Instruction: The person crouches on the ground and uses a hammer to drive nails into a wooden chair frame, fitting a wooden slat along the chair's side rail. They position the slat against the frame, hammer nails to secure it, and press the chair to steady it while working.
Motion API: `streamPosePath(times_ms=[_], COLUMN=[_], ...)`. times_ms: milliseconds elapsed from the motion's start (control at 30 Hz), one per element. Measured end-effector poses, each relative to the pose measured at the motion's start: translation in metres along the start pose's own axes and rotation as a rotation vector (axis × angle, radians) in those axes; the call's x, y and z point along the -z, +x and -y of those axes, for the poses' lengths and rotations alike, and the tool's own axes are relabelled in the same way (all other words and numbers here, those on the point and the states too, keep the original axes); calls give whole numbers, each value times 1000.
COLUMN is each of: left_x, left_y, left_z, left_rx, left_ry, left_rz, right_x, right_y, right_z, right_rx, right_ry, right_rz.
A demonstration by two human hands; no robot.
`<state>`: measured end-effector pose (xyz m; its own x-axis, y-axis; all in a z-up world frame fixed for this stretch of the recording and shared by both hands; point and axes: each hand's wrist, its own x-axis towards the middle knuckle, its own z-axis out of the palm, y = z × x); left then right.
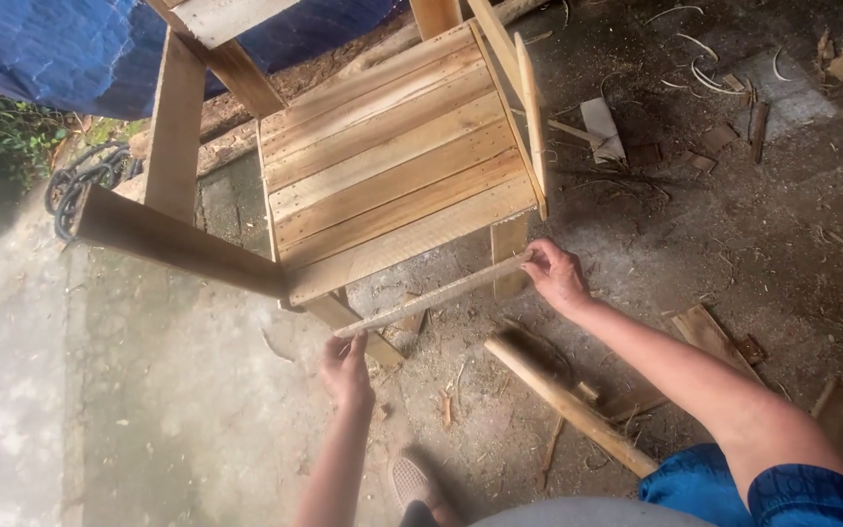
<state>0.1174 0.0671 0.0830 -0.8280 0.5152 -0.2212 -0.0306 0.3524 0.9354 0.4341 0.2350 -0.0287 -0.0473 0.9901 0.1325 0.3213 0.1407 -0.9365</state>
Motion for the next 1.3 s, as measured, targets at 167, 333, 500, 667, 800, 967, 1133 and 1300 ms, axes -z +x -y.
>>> streamPosePath(times_ms=[167,333,500,667,800,967,1133,1300], left_x=[1,2,7,12,19,25,27,28], left_y=[18,24,36,51,63,59,73,103], left_z=[17,30,38,42,33,12,21,54], left_rx=[-6,-19,-77,-60,-59,-146,-141,-186], left_ry=[-49,-155,-246,-105,41,-57,-31,-27], left_rz=[-7,-24,87,129,286,433,478,517], right_x=[10,14,14,15,12,12,13,24], right_y=[-4,-4,0,5,11,10,9,6], right_z=[14,16,9,-7,-22,-26,-13,-7], right_rx=[22,31,38,0,-16,-44,-30,-50], right_ry=[-28,-14,108,125,157,175,160,127], right_rz=[2,43,65,127,142,158,176,208])
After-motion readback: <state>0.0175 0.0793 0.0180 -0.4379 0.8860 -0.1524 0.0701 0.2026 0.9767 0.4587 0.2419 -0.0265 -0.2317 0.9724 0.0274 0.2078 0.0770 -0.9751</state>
